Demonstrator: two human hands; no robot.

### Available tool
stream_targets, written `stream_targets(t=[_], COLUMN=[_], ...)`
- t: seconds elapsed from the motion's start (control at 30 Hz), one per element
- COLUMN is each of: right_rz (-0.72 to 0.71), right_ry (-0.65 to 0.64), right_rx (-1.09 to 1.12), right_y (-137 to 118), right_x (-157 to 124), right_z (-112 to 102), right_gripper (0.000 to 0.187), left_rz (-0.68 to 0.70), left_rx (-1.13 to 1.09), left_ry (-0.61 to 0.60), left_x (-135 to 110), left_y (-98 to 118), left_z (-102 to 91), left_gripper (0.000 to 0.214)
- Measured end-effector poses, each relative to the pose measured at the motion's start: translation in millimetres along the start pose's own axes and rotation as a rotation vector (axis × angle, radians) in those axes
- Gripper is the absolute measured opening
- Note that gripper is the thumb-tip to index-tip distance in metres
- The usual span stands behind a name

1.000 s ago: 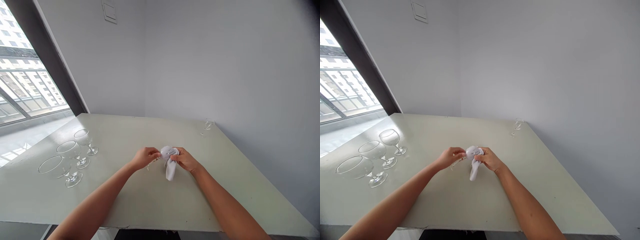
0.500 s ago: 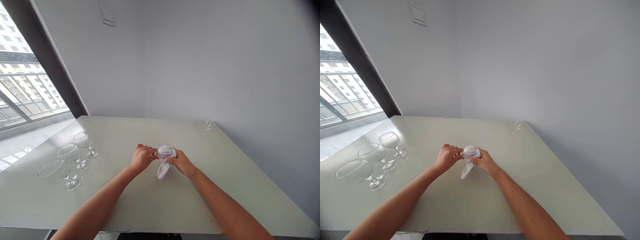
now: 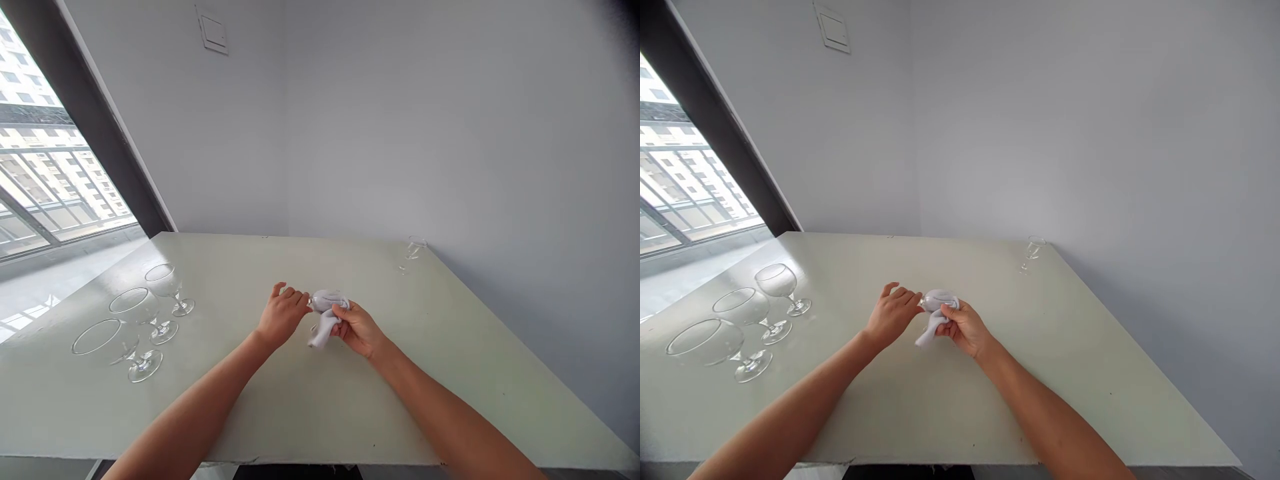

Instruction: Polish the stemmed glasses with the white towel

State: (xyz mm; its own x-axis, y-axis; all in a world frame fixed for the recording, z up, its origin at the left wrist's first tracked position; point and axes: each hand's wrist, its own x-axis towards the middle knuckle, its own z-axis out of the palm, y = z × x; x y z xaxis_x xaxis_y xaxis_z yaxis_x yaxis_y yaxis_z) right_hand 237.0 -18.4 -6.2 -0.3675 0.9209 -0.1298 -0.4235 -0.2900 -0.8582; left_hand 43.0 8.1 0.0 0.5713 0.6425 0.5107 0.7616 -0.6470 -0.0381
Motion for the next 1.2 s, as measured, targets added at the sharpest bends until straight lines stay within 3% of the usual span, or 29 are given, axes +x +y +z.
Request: stream_targets(t=[0.1, 0.2, 0.47, 0.53, 0.6, 0.7, 0.77, 0.83, 0.9, 0.97, 1.0, 1.13, 1.2], right_rz=[0.010, -0.036, -0.155, -0.216, -0.308, -0.560, -0.749, -0.847, -0.838, -0.786, -0.757, -0.622, -0.487], right_ry=[-0.154, -0.193, -0.263, -0.203, -0.056, 0.266, 0.378, 0.296, 0.064, -0.142, -0.185, -0.049, 0.015], right_rx=[-0.279, -0.547, -1.012, -1.053, -1.075, -1.154, -1.285, -1.465, -1.590, -1.582, -1.536, -1.226, -1.016], right_y=[-1.1, -8.8, -36.4, -40.9, -44.6, -48.4, -46.7, -39.4, -27.9, -16.9, -13.2, -15.8, -22.6], right_x=[-4.2, -5.4, -7.2, -5.6, -2.9, -1.3, -3.8, -7.9, -11.2, -12.0, -11.5, -7.9, -6.0], right_z=[-0.2, -6.2, -24.5, -32.4, -40.6, -44.4, -36.8, -22.2, -6.1, 5.9, 9.4, 6.3, -2.1], right_gripper=[0.039, 0.043, 0.032, 0.031, 0.029, 0.027, 0.028, 0.030, 0.032, 0.030, 0.028, 0.028, 0.029], left_rz=[0.079, 0.116, -0.173, -0.288, -0.416, -0.561, -0.593, -0.529, -0.375, -0.231, -0.168, 0.041, 0.095], left_rx=[-0.012, -0.100, -0.544, -0.699, -0.803, -0.770, -0.689, -0.574, -0.418, -0.298, -0.263, -0.164, -0.143], left_ry=[-0.028, -0.077, -0.423, -0.517, -0.571, -0.542, -0.512, -0.495, -0.459, -0.426, -0.407, -0.239, -0.158], left_x=[0.9, 1.1, 4.1, 6.0, 7.5, 8.4, 7.9, 6.2, 3.5, 0.6, -0.6, -3.1, -3.4], left_y=[-9.8, -11.8, -2.7, -5.3, -9.5, -15.7, -17.8, -16.9, -12.9, -6.8, -3.5, 7.3, 10.5], left_z=[-1.9, -1.1, -15.0, -20.4, -22.2, -18.0, -12.4, -6.4, -1.2, 2.3, 3.4, 4.7, 4.3], left_gripper=[0.022, 0.025, 0.033, 0.031, 0.032, 0.036, 0.036, 0.034, 0.025, 0.015, 0.013, 0.018, 0.026])
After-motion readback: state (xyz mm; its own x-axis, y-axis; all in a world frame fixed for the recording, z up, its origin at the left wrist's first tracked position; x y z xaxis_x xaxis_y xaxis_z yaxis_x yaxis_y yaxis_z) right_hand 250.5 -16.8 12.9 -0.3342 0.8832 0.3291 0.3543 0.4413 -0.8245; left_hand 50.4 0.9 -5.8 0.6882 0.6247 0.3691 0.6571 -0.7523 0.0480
